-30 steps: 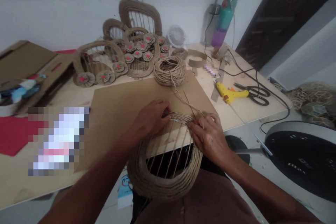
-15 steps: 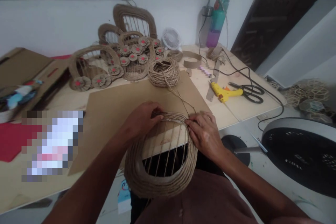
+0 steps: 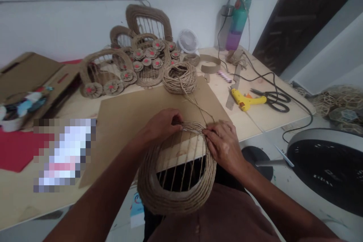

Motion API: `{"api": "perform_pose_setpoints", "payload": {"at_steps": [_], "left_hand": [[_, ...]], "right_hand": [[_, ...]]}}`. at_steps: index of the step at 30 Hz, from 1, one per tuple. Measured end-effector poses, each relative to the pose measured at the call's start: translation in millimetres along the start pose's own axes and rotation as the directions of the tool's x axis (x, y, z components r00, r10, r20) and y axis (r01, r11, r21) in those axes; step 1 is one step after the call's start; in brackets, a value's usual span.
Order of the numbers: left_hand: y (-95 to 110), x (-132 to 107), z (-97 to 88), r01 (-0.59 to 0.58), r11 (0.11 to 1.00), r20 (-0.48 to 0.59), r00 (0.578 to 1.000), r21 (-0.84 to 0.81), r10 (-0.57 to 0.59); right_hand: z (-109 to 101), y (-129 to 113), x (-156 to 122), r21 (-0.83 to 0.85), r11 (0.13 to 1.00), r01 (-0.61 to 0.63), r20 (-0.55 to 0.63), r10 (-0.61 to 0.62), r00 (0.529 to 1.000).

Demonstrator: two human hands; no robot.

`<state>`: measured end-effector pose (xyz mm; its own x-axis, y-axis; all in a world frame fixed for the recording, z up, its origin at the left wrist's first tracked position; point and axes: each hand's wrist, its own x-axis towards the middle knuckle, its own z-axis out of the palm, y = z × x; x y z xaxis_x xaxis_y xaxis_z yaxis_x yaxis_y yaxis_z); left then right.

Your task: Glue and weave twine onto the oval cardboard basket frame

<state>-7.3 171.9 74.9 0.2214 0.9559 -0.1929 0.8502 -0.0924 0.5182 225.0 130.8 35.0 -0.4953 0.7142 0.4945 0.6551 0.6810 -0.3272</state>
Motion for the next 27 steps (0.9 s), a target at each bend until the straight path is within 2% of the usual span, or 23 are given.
{"api": "perform_pose_setpoints", "payload": {"at_steps": [9,16,23,27], "left_hand": [[-6,7,-4.0,-0.028,1.0,0.054,0.998,-0.012,0.029],[-7,-3,-6.5,0.005,0.997,0.019,1.0,-0.083,-0.003],[2,1,3.4,-0.026,0.999,0.004,1.0,-0.037,0.026],[-2,2,3.0,-0.014,0.999,-0.002,1.0,-0.038,0.014]], "right_hand": [[0,1,-1,0.021,1.0,-0.015,0.012,0.015,1.0],[0,1,-7,0.056,0.998,-0.026,0.012,0.026,1.0],[3,-1,-7,0.033,0.999,-0.037,0.01,0.037,0.999],[6,-2,-3,0.025,0.999,-0.02,-0.004,0.02,1.0]]}}
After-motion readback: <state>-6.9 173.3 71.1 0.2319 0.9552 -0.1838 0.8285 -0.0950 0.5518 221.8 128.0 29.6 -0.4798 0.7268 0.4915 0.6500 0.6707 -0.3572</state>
